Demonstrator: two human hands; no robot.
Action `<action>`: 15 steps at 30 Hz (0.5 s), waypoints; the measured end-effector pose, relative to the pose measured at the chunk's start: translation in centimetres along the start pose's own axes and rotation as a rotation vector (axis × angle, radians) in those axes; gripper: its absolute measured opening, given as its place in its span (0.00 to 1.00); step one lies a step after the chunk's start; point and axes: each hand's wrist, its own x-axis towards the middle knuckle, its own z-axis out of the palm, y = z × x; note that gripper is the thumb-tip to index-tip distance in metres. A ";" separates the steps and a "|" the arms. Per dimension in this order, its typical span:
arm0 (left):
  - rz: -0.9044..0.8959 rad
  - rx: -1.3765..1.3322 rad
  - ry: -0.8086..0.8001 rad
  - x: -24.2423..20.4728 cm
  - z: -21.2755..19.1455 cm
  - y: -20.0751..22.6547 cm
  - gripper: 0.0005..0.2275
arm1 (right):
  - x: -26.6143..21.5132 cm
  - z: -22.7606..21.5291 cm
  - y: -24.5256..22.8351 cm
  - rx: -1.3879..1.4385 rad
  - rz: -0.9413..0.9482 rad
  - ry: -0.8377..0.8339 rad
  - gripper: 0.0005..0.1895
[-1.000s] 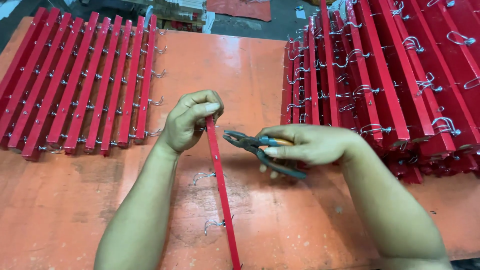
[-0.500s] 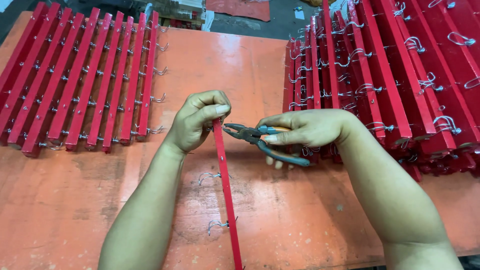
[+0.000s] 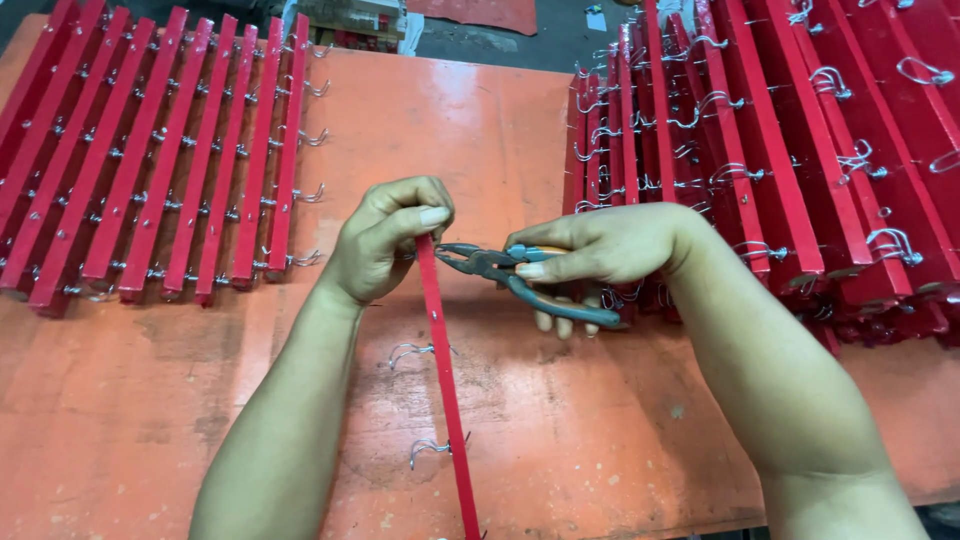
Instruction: Trimming or crimping metal hooks on red metal bars using pliers
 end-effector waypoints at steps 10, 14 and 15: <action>0.003 0.013 0.030 -1.1 -1.0 0.3 0.10 | 1.5 2.0 1.3 0.085 0.102 0.152 0.27; 0.005 0.014 0.047 -1.2 -1.5 0.4 0.09 | 2.6 4.0 2.8 0.179 0.094 0.248 0.30; 0.005 0.011 0.056 -1.4 -1.6 0.2 0.09 | 2.9 4.7 3.3 0.239 0.092 0.285 0.30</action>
